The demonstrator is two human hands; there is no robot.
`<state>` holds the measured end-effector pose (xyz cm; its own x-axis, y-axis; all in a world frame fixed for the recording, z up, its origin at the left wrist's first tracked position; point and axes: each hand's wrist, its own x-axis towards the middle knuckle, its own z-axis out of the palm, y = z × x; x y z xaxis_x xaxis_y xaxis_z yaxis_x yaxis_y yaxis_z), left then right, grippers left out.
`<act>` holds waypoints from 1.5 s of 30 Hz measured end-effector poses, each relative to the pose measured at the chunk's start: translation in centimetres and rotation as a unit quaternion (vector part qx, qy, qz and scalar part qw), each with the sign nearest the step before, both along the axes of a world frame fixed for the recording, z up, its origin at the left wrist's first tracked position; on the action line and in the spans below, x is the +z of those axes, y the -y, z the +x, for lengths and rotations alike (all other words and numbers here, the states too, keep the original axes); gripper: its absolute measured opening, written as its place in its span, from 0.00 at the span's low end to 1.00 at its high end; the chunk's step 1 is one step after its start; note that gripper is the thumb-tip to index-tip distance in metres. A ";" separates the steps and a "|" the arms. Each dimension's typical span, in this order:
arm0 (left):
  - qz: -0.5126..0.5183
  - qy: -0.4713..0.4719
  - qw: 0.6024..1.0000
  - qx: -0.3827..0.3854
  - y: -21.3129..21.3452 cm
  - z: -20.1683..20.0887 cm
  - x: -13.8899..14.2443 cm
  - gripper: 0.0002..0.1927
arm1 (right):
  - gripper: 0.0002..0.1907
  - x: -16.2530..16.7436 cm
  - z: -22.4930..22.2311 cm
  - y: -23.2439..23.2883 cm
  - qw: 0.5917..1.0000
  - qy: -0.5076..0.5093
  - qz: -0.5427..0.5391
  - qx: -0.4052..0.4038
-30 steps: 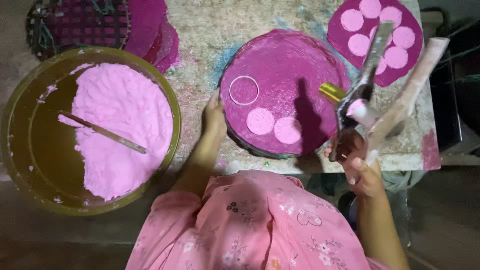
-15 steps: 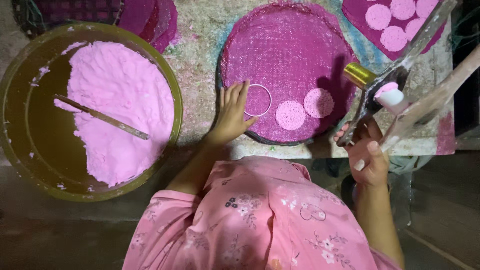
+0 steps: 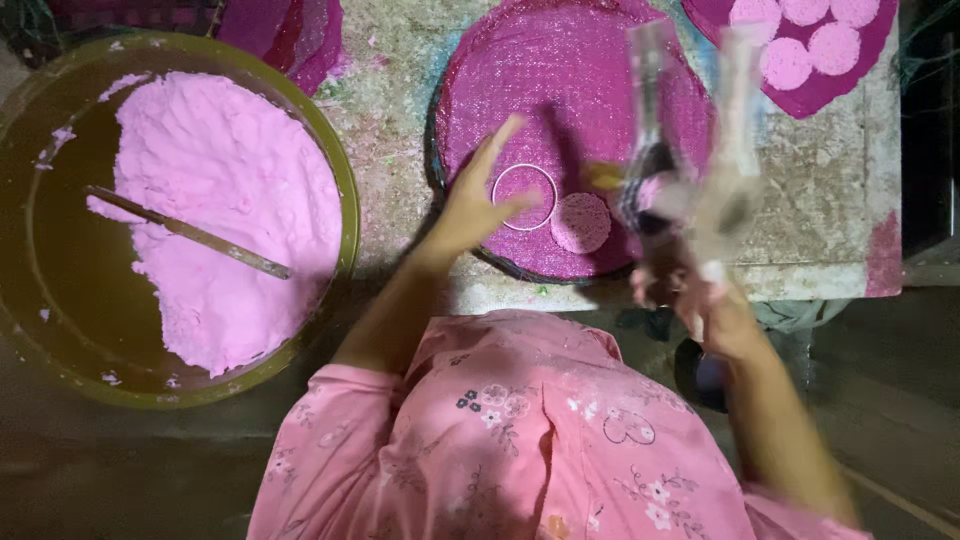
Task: The person scoops pink paste from a large bowl into a handheld wooden press mold, squeezes the press to eject a formed disc onto a round magenta board, and repeats the cycle, occasionally repositioning finished discs and refilling the mold with paste by hand.
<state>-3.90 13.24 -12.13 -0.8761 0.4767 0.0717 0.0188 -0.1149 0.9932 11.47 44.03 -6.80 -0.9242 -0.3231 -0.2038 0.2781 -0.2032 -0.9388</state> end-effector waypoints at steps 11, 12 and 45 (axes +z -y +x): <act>0.596 0.087 0.781 -0.163 -1.4 -4.7 1.7 0.20 | 0.51 4.7 -10.3 -0.6 0.893 0.282 0.228 0.266; 0.606 0.100 0.777 -0.137 -1.5 -5.1 1.0 0.18 | 0.49 5.3 -11.4 -0.5 0.888 0.273 0.261 0.263; 0.692 0.032 0.705 -0.150 2.3 -11.3 -3.2 0.09 | 0.35 5.6 -13.7 10.4 0.838 0.000 0.515 0.178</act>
